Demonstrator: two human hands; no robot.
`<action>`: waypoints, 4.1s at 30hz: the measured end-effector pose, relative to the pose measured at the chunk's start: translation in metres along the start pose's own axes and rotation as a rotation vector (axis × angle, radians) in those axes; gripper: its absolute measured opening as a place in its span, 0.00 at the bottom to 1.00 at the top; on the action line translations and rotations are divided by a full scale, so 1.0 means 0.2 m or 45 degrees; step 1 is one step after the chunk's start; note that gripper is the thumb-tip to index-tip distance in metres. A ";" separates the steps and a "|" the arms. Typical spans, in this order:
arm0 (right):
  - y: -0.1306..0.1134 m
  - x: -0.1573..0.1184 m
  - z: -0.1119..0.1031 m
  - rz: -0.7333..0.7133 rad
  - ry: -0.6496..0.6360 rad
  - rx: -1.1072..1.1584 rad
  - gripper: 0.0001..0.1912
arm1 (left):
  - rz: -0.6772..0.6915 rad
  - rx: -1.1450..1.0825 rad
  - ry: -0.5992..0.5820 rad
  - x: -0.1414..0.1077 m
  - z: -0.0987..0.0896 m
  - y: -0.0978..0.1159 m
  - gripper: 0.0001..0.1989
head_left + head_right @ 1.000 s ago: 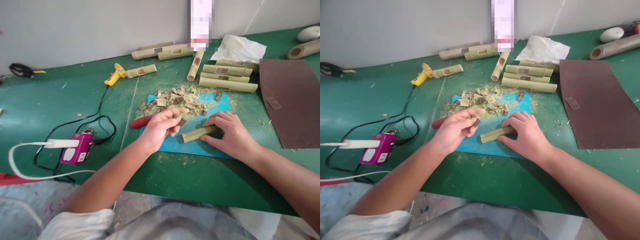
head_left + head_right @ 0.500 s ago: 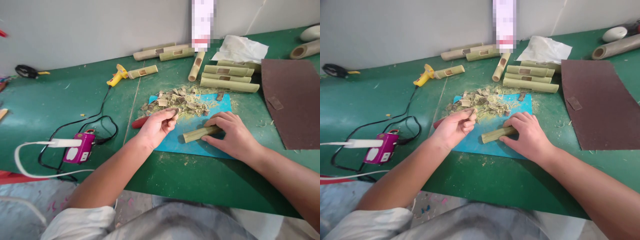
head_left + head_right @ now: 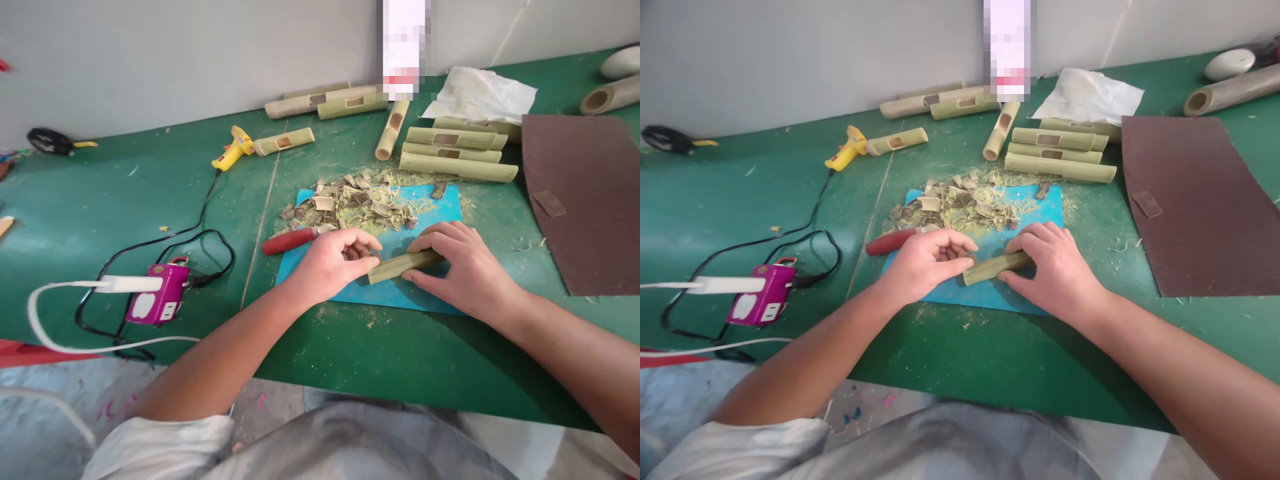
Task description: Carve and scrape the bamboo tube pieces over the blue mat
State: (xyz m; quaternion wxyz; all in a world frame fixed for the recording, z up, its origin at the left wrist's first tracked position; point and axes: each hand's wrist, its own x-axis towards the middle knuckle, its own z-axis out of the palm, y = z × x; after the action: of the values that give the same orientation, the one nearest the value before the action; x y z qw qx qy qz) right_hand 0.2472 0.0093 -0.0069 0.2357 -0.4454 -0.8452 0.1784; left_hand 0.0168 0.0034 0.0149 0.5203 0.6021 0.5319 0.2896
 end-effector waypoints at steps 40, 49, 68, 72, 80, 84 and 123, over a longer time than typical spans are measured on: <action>0.01 0.00 0.01 -0.004 -0.002 -0.012 0.12 | -0.018 0.093 0.045 0.01 0.03 0.00 0.05; 0.01 0.00 0.01 0.003 -0.006 -0.003 0.12 | -0.026 0.133 0.040 0.02 0.02 -0.01 0.08; 0.00 0.02 0.01 0.036 0.003 0.018 0.11 | -0.080 0.044 0.069 0.02 0.06 0.01 0.11; 0.00 0.02 0.01 0.045 0.006 0.028 0.11 | -0.040 0.057 0.054 0.05 0.09 0.01 0.11; 0.01 0.02 0.01 0.067 -0.028 0.040 0.12 | -0.079 0.163 -0.071 0.03 0.00 0.00 0.08; 0.00 0.02 0.01 0.063 -0.025 0.026 0.11 | -0.059 0.150 -0.016 0.04 0.03 0.01 0.09; 0.01 0.04 -0.01 0.066 -0.085 0.051 0.12 | 0.228 0.297 0.016 0.03 0.06 -0.02 0.07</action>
State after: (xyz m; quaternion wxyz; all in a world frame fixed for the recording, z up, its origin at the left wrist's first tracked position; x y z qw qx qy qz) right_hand 0.2450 0.0176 -0.0048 0.2114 -0.4561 -0.8371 0.2159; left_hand 0.0283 0.0056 0.0069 0.4155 0.7017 0.5094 0.2746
